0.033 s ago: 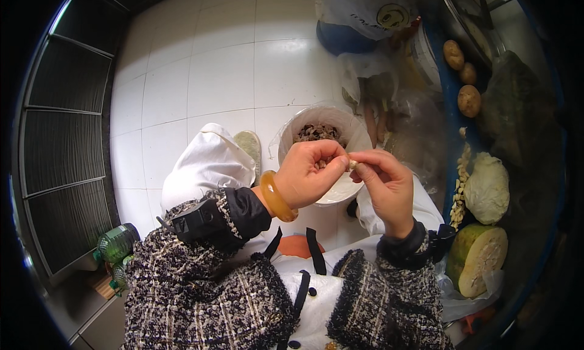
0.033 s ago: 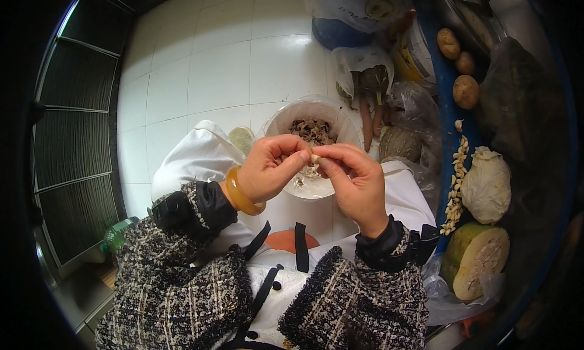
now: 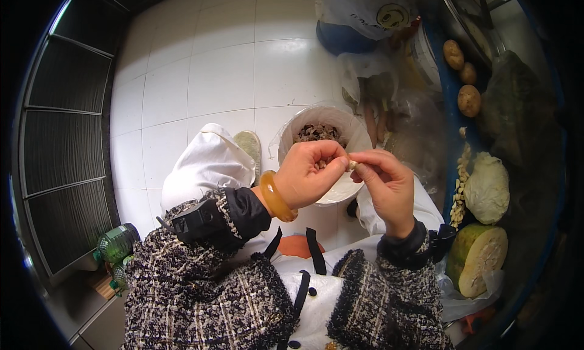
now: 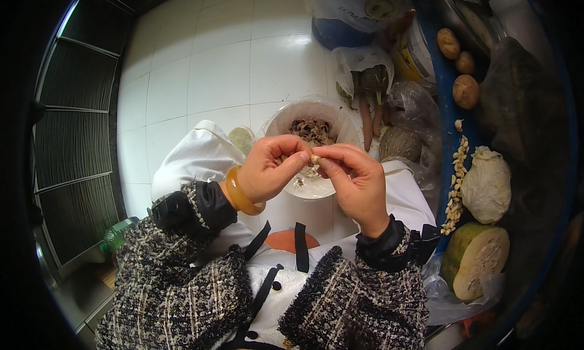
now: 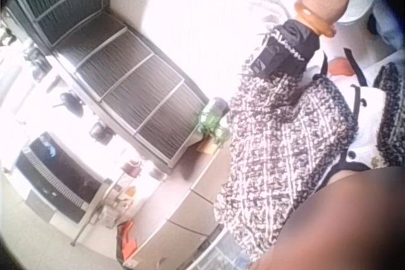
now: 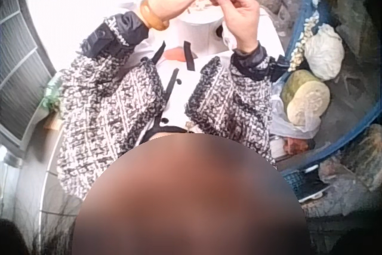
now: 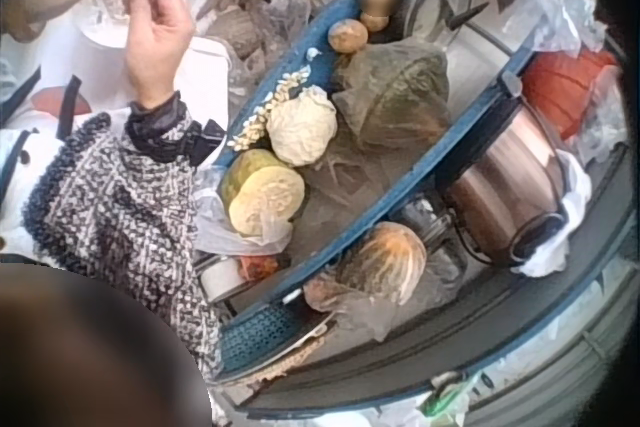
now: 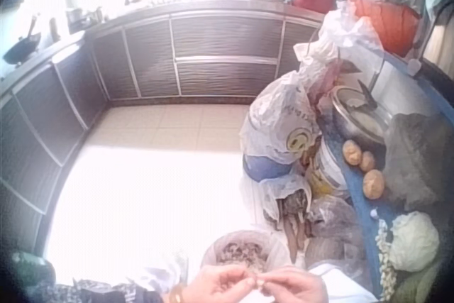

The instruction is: The person sits on the floor and peels garlic cloves by hand, removing the skins and placing them into a white bucket. The peeled cloves are set aside on a nearby blue tray.

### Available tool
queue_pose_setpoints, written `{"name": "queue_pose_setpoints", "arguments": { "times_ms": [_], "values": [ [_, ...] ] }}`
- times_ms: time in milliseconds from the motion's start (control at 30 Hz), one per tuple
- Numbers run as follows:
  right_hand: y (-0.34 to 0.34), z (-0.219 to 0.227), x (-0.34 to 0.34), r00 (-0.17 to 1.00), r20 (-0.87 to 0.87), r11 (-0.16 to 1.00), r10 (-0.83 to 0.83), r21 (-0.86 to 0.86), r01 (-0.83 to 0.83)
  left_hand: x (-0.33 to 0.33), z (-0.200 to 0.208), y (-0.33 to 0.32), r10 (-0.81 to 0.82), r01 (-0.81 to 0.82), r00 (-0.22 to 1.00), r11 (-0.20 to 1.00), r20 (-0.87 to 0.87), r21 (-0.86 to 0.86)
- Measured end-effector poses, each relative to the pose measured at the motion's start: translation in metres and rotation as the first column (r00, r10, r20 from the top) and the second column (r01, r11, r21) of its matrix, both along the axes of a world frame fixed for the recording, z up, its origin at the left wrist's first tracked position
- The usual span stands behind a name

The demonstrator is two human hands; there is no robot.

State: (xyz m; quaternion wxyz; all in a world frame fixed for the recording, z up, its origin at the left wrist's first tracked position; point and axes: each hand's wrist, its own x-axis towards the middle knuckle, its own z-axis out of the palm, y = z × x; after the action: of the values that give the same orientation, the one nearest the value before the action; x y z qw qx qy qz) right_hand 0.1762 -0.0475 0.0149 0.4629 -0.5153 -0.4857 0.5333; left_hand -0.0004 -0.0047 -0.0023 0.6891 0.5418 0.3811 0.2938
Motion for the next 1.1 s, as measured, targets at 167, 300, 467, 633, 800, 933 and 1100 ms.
{"name": "queue_pose_setpoints", "arguments": {
  "times_ms": [167,300,467,633,800,933,1100],
  "values": [
    [0.0007,0.0031,0.0036,0.998,0.058,0.999,0.038,0.012,-0.039,-0.0024,0.0025,0.0004,-0.046,0.046,0.999,0.999,0.009,-0.002],
    [0.0007,0.0026,0.0030,0.997,0.064,0.999,0.031,0.016,-0.032,-0.0008,0.0026,0.0001,-0.037,0.038,0.999,0.999,0.023,-0.035],
    [0.0003,0.0014,-0.0006,0.996,0.082,0.998,0.024,0.053,-0.029,0.0015,-0.0015,-0.0024,-0.005,0.005,1.000,0.999,0.018,-0.033],
    [0.0003,0.0033,-0.0002,0.998,0.061,0.999,0.019,0.029,-0.021,0.0013,-0.0052,-0.0018,0.003,0.001,0.996,0.999,0.084,-0.047],
    [0.0002,0.0046,0.0018,0.998,0.062,1.000,0.028,0.006,-0.028,0.0008,-0.0054,-0.0010,-0.019,0.018,0.998,1.000,0.068,0.023],
    [0.0006,0.0039,0.0032,0.995,0.088,0.999,0.044,0.017,-0.046,0.0022,-0.0053,-0.0012,-0.009,0.009,0.996,1.000,0.083,0.007],
    [0.0000,0.0029,0.0016,0.993,0.107,0.998,0.047,0.042,-0.051,0.0005,-0.0040,0.0003,-0.025,0.027,0.998,0.999,0.057,-0.028]
  ]
}}
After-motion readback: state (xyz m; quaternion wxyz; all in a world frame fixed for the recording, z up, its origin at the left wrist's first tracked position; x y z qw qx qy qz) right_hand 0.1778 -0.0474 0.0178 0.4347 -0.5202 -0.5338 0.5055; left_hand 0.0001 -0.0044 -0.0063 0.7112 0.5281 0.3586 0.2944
